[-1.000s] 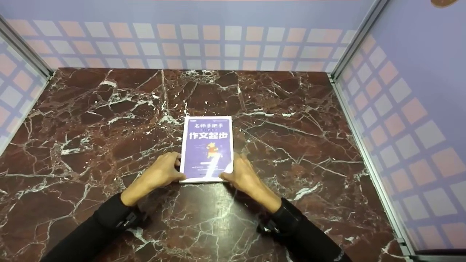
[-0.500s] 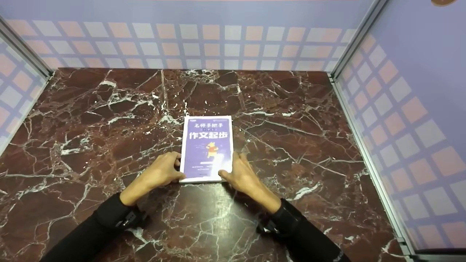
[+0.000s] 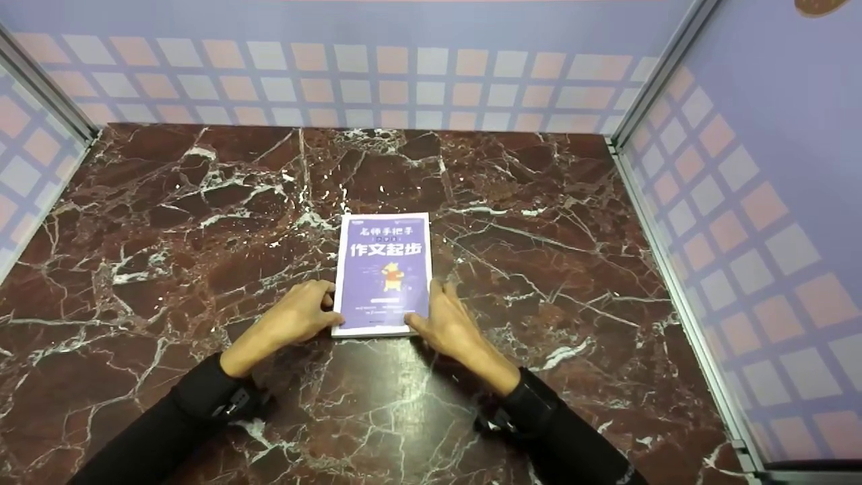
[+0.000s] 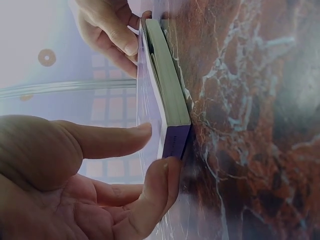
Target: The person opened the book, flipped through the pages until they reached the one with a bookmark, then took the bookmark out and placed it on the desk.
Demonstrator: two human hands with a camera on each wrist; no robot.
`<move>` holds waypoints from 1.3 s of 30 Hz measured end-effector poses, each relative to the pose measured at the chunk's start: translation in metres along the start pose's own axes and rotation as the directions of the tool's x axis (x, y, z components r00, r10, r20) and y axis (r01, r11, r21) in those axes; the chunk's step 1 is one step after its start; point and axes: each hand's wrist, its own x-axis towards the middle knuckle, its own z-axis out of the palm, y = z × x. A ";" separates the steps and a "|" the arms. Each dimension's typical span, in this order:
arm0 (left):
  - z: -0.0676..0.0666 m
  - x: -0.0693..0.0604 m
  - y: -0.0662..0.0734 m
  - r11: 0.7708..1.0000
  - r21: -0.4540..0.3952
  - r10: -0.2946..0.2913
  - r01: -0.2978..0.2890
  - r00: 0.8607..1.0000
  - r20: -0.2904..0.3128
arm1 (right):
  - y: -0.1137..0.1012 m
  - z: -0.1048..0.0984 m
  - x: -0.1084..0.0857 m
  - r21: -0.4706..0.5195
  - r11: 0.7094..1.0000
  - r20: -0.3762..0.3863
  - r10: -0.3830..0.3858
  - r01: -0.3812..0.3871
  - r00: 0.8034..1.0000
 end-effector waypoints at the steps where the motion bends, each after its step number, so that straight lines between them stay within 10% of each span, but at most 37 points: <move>1: 0.000 0.000 0.001 1.000 0.019 -0.013 0.013 1.000 0.003 | 0.000 -0.001 0.000 -0.005 1.000 0.000 0.008 -0.008 1.000; 24: -0.015 -0.005 0.009 0.992 0.102 -0.079 0.077 0.997 0.023 | -0.005 -0.010 -0.001 0.073 0.988 -0.148 -0.122 0.134 0.981; 39: -0.022 0.000 0.023 0.996 -0.069 0.050 -0.062 0.986 -0.159 | -0.027 -0.018 0.001 0.258 0.951 -0.187 -0.123 0.169 0.975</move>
